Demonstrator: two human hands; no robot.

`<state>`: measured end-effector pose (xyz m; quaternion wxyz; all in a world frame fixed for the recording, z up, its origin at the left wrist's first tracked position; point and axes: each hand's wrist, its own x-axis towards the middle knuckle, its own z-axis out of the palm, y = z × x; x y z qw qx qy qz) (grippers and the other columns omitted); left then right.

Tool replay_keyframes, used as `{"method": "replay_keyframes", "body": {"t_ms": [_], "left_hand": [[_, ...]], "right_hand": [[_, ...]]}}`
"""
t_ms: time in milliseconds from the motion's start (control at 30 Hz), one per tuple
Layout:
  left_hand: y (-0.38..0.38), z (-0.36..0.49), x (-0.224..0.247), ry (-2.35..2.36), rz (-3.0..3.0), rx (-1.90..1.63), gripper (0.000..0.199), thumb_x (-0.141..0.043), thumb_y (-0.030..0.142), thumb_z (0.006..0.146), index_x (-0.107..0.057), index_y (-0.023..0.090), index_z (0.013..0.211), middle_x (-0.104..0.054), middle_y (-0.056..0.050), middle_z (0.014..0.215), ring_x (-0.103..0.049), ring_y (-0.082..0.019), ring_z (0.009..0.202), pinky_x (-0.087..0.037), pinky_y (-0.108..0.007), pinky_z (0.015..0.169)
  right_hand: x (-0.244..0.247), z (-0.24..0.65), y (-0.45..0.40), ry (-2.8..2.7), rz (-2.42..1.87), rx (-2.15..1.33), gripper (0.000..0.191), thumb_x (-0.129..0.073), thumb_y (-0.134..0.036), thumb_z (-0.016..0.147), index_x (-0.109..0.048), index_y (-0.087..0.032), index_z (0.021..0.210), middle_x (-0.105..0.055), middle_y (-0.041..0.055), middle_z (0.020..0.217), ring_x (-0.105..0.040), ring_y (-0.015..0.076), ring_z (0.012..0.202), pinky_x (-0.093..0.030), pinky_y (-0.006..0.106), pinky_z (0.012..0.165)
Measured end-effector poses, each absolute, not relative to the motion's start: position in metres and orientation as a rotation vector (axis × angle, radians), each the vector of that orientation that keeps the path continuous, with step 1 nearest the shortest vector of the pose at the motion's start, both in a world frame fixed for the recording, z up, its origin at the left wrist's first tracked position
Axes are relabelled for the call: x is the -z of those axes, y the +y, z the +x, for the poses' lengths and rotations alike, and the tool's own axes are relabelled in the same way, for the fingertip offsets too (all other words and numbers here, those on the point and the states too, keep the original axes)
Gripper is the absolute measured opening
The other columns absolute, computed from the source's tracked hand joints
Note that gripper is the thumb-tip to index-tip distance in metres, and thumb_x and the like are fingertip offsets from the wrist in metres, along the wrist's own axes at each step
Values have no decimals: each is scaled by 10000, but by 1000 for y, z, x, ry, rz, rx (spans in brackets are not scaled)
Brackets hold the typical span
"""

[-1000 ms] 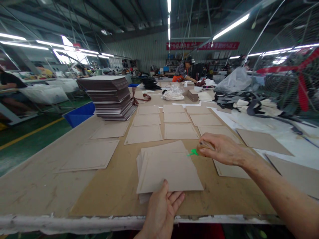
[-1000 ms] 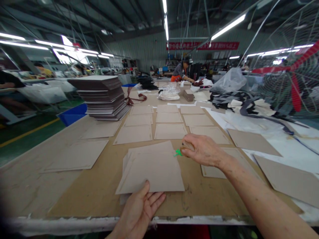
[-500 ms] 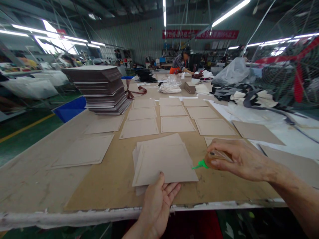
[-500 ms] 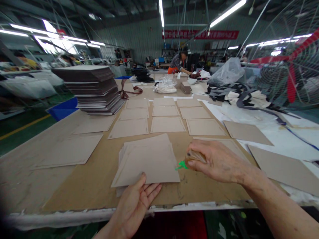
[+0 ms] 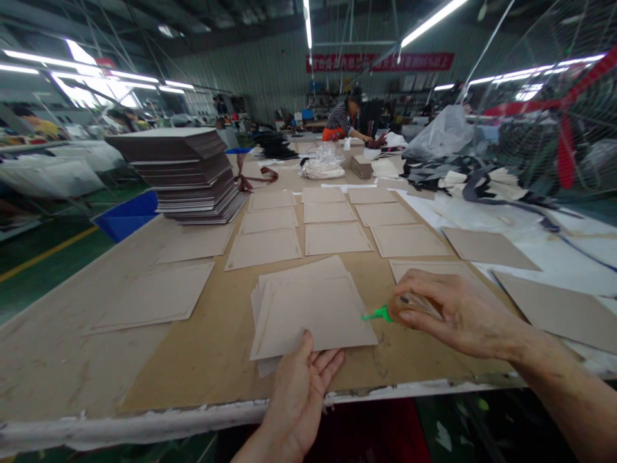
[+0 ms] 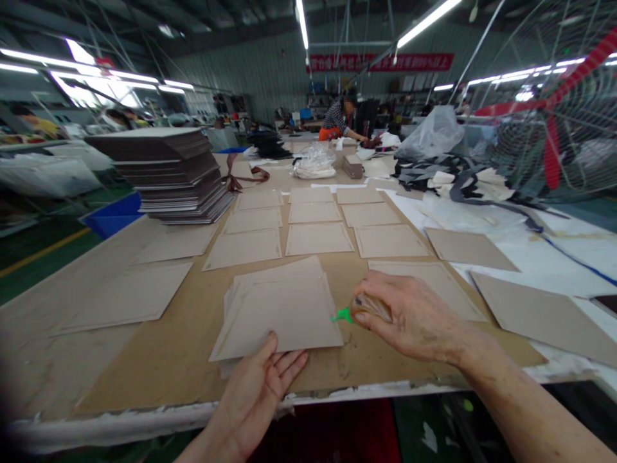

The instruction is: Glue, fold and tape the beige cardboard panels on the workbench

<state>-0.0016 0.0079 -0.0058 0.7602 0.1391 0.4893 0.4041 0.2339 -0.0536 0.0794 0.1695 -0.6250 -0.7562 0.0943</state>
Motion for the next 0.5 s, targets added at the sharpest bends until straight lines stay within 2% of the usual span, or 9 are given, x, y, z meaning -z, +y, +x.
{"method": "replay_keyframes", "body": {"t_ms": [167, 500], "left_hand": [[10, -1, 7, 1059, 298, -874, 177, -525, 145, 933, -561, 134, 1106, -715, -155, 1074, -719, -287, 930, -595, -456, 859], [9, -1, 6, 1060, 323, -882, 254, -543, 146, 925, -542, 157, 1179, -707, -152, 1110, -715, -288, 948, -590, -465, 869]], "right_hand": [[-85, 229, -68, -2208, -1742, -451, 185, -514, -414, 943, -609, -262, 987, -634, 7, 933, -589, 163, 830, -414, 291, 724], [-78, 247, -81, -1977, -1710, -488, 221, -567, -418, 908, -611, -267, 1063, -643, 23, 971, -607, 178, 844, -449, 287, 711]]}}
